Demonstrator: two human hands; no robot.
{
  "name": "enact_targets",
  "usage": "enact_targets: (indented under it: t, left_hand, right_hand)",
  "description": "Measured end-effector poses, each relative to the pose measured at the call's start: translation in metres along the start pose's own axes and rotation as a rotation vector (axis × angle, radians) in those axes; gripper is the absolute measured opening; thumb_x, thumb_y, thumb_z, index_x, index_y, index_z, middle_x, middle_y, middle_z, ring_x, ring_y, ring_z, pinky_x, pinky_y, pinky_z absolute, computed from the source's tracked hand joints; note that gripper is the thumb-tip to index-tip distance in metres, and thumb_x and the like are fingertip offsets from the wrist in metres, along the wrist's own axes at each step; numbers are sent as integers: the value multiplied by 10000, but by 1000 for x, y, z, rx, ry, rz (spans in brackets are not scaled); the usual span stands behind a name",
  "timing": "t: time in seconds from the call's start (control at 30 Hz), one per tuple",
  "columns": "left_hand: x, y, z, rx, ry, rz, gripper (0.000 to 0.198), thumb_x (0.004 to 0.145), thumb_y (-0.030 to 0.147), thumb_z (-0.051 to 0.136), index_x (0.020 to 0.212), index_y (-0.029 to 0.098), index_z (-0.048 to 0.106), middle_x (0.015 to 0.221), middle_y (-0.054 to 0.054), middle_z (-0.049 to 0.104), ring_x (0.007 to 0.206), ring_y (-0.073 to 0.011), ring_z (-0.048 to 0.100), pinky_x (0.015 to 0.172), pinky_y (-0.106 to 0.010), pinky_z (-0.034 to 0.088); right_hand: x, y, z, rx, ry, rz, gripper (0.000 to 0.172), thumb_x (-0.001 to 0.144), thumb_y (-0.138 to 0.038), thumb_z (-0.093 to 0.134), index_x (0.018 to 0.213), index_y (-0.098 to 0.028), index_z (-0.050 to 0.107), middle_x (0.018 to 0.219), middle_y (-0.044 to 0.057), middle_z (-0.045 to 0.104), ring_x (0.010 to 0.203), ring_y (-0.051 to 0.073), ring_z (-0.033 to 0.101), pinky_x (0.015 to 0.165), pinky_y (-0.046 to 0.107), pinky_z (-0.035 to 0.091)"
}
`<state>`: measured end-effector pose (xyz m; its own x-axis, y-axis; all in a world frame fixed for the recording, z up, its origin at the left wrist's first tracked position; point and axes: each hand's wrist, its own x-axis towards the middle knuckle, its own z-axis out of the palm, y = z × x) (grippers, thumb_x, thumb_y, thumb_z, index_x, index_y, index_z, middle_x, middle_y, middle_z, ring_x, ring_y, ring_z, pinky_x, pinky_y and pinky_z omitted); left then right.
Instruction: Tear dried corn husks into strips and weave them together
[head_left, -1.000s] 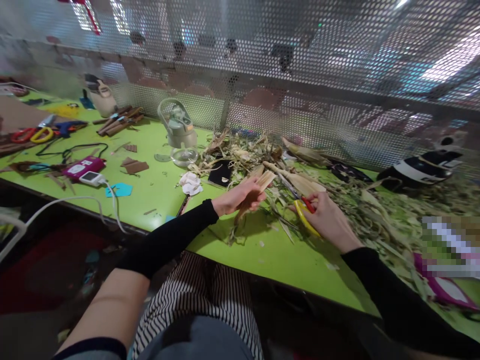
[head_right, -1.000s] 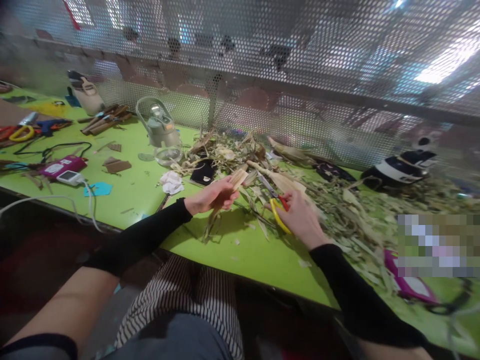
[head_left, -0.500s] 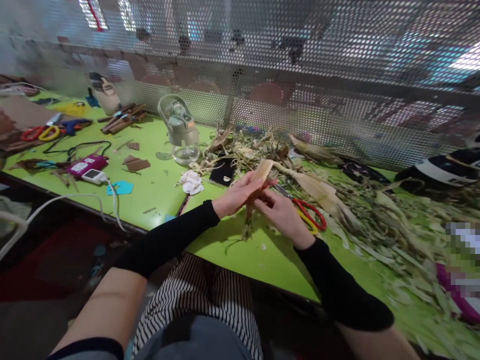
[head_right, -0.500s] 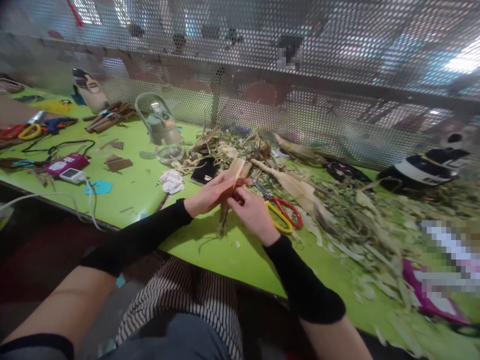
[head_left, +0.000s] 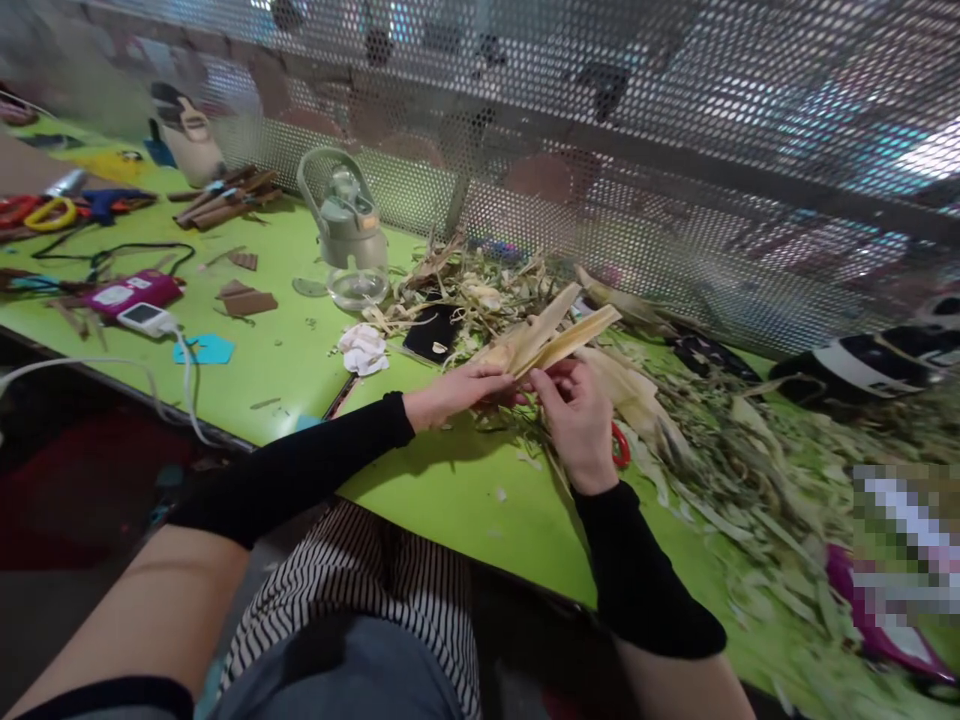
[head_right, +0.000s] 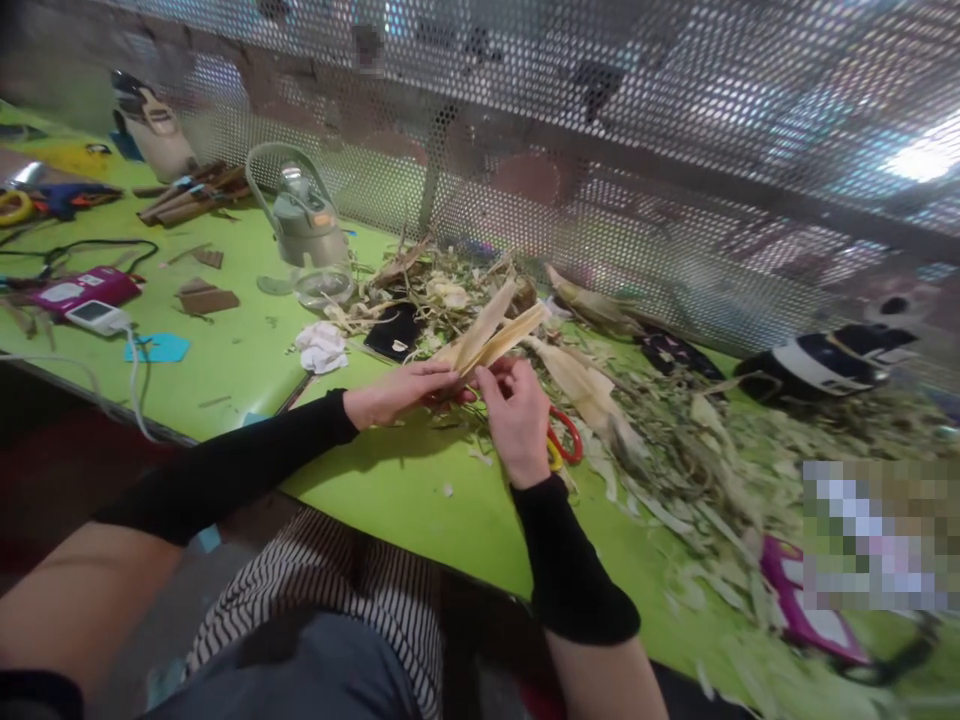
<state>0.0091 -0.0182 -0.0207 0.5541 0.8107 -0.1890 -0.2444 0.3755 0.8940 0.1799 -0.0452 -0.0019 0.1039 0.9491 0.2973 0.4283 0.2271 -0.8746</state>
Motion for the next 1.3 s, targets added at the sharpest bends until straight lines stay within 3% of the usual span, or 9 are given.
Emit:
enact_targets:
  t: [0.17,0.3,0.53,0.7,0.83,0.97,1.17,1.3]
  left_hand:
    - [0,2,-4,-89,-46,-35,197,1010,286,669,1077,135,777,924,-91,806,776,-109,687,694,-203,480]
    - [-1,1,-3,-83,-24,-29,201,959,271,741,1120,157,782,896,-74,793,704,-89,628,626,-195,396]
    - [-4,-1,-1,-119,3,18,63,916,133,726,961,123,769,889,-42,746,763,-82,614,680,-215,401]
    - [-2,-4,-1,-23,-14,103,114,853,199,814,896,120,745,829,11,670,742,-74,557,719,-232,415]
    - [-2,-5,0,111,-22,150,116,894,225,766,929,116,745,815,18,647,723,-77,545,714,-245,416]
    - [-2,-5,2,137,39,102,156,936,253,721,1025,143,787,894,-7,692,750,-91,584,779,-276,468]
    - [-1,-6,2,73,39,59,179,983,189,639,1042,150,804,866,-17,718,745,-94,619,818,-282,503]
    - [0,-7,2,36,34,57,181,964,151,635,1044,146,797,830,-15,715,724,-89,614,795,-259,505]
  right_hand:
    - [1,-1,-1,-41,60,-38,383,793,-603,738,815,-256,577,742,10,669,679,190,621,646,350,557]
    - [2,-2,-1,-54,93,-78,340,788,-554,717,798,-252,561,718,-2,629,633,162,564,608,325,518]
    - [-5,-3,3,51,2,-13,286,856,-498,677,901,-257,532,838,17,677,688,180,622,625,342,556]
    - [-5,-2,7,133,-81,21,489,761,-571,804,1023,-252,542,859,9,699,703,199,664,680,371,578]
    - [-4,2,9,75,-3,53,556,715,-645,839,1000,-240,586,785,-16,660,653,179,603,659,361,541]
    - [-4,5,10,121,64,60,602,677,-633,885,1021,-235,592,800,-16,682,640,174,605,649,357,542]
    - [-5,4,9,66,17,-4,405,804,-594,795,830,-231,616,661,-30,634,562,154,577,570,311,497]
    - [-6,3,8,40,16,-15,367,834,-560,768,812,-222,628,649,-29,629,548,141,559,546,287,470]
